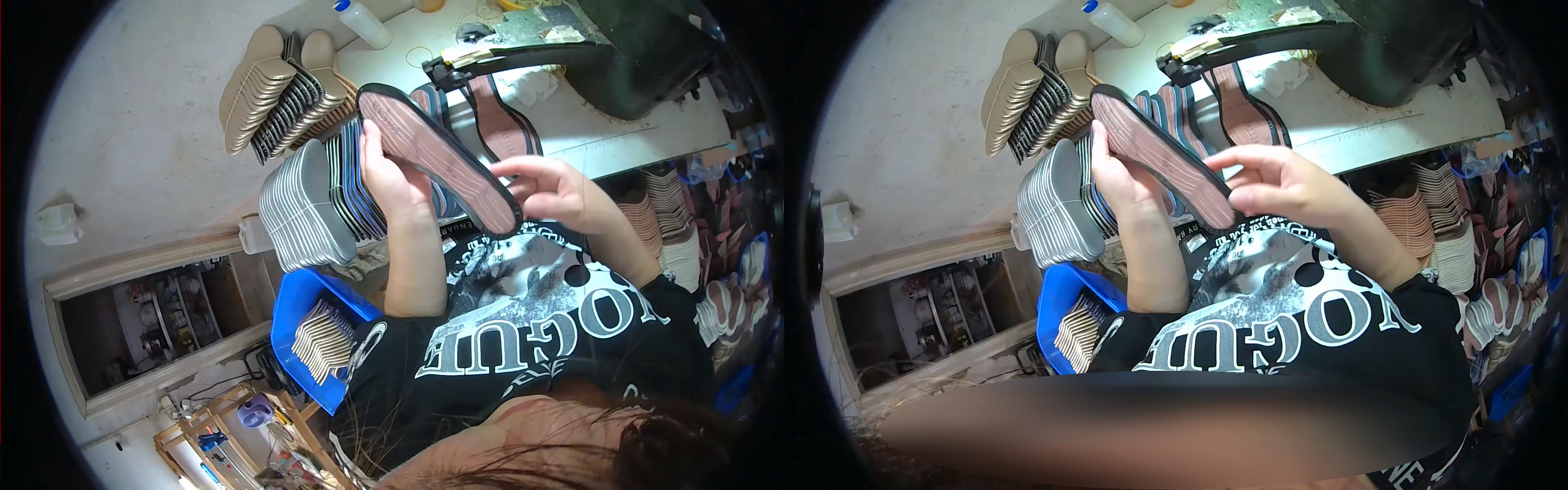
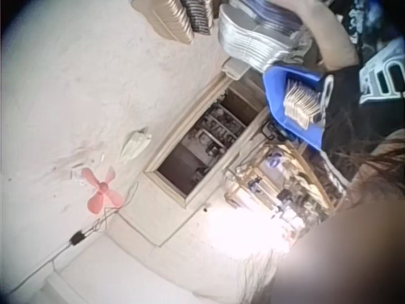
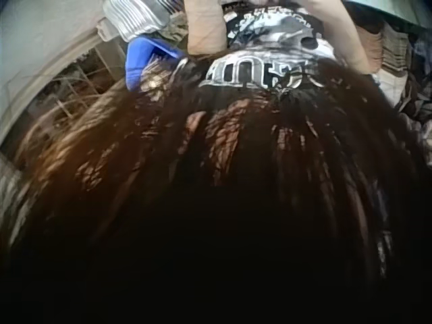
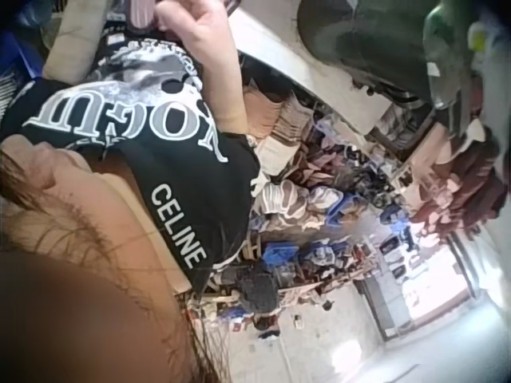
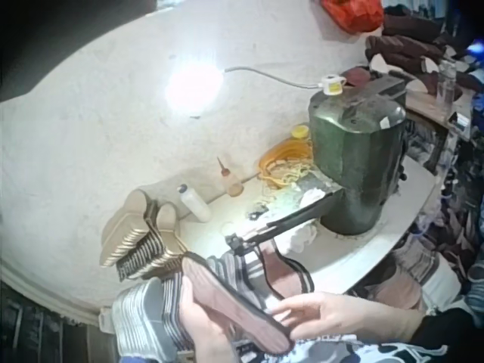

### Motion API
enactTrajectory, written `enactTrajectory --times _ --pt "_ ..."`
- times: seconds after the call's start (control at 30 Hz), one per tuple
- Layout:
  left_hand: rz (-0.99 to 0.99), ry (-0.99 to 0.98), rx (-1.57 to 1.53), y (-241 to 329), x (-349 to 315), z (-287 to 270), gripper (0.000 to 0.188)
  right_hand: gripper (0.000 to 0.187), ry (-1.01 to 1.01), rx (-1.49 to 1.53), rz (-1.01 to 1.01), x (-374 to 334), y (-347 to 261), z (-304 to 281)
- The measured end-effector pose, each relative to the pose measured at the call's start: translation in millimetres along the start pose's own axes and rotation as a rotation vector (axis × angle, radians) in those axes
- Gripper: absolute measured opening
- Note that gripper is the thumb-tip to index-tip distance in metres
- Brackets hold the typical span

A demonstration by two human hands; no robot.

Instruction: Inspecting and sorting various components of shoe soles at a manufacturing workstation.

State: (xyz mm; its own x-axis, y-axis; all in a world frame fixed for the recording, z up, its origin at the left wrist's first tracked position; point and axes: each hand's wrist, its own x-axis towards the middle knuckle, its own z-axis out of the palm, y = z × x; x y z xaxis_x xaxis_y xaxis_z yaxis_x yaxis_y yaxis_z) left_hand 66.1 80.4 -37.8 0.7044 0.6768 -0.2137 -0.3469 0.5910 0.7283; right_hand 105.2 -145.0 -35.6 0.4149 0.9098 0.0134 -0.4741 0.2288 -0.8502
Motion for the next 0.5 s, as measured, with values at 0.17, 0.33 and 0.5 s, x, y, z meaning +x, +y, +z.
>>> enactTrajectory --times 0.17,0.33,0.5 --pt "0.221 -0.064 0.079 0 -15 -19 0.032 0.030 0.168 -0.694 -0.058 1 2 3" --pt "0.657 -0.113 0.862 20 -15 -55 0.048 0.025 0.053 -1.068 -0.217 -20 -48 -16" --pt "0.210 -1.153 1.122 8 -53 -18 0.036 0.033 0.049 -1.236 -0.351 5 -79 3"
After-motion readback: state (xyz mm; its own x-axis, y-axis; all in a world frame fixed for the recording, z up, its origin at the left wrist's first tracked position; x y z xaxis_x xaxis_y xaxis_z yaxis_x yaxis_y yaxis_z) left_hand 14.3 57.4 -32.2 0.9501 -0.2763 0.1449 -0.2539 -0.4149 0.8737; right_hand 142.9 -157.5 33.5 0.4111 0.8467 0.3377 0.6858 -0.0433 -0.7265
